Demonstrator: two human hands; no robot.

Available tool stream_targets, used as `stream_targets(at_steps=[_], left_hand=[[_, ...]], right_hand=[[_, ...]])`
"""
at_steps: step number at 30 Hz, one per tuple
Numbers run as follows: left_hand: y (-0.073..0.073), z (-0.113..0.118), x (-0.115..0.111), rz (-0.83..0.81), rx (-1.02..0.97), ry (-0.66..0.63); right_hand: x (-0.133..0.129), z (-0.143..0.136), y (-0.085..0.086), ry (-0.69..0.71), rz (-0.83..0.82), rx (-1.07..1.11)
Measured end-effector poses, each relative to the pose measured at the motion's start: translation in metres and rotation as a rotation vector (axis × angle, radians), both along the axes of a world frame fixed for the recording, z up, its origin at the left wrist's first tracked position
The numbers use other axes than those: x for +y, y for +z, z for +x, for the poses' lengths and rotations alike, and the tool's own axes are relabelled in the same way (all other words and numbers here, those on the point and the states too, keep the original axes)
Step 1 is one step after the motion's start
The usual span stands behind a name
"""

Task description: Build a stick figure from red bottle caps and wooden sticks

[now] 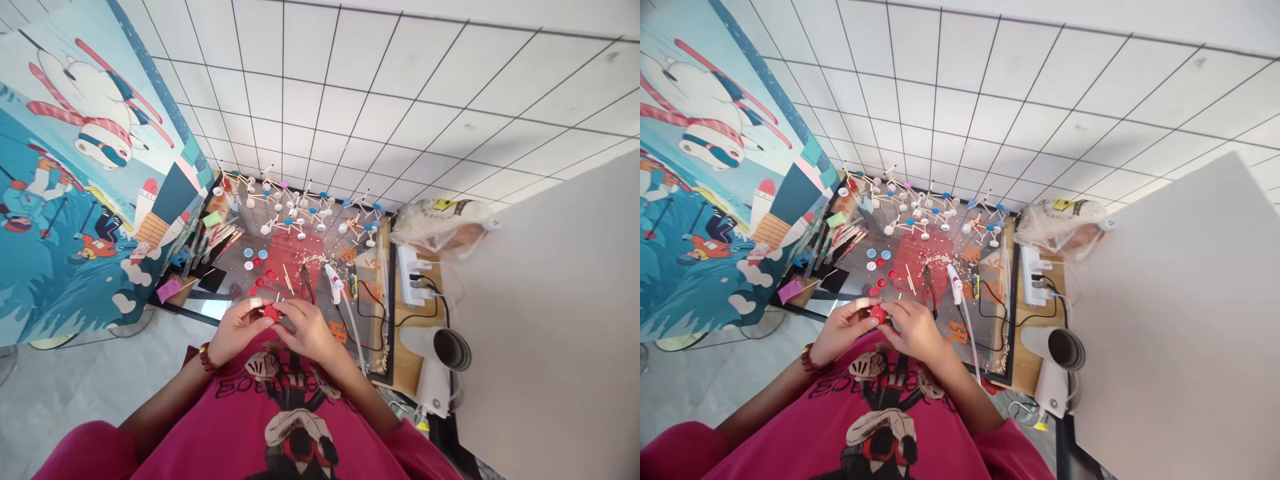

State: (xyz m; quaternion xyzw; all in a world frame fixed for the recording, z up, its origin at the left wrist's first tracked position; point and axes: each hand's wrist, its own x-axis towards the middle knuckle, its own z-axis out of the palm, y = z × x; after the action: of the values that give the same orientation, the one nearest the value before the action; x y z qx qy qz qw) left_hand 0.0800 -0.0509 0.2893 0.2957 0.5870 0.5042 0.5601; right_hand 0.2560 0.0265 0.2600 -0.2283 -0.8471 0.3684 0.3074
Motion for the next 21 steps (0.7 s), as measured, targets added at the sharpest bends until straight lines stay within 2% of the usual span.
stream_targets(at_steps=[3, 7, 10, 13, 15, 18, 21], left_hand=[[-0.021, -0.007, -0.007, -0.105, 0.037, 0.071], [-0.047, -0.014, -0.020, -0.234, -0.299, 0.191], [-0.053, -0.017, -0.025, -0.268, -0.464, 0.263], [-0.051, -0.022, -0.023, -0.219, -0.347, 0.307], [-0.048, -0.025, -0.021, -0.190, -0.229, 0.259], [-0.044, -0.029, -0.018, -0.193, -0.128, 0.082], [-0.040, -0.028, -0.018, -0.186, 0.089, -0.078]], right_hand=[[-0.005, -0.015, -0.020, 0.019, -0.073, -0.119], [-0.008, -0.034, -0.039, 0.079, -0.232, -0.106], [-0.004, -0.041, -0.042, 0.102, -0.267, -0.053], [0.001, -0.043, -0.042, 0.109, -0.267, -0.058], [0.003, -0.041, -0.043, 0.162, -0.236, -0.142], [0.000, -0.038, -0.041, 0.243, -0.113, -0.378], [-0.008, -0.036, -0.036, 0.253, 0.009, -0.537]])
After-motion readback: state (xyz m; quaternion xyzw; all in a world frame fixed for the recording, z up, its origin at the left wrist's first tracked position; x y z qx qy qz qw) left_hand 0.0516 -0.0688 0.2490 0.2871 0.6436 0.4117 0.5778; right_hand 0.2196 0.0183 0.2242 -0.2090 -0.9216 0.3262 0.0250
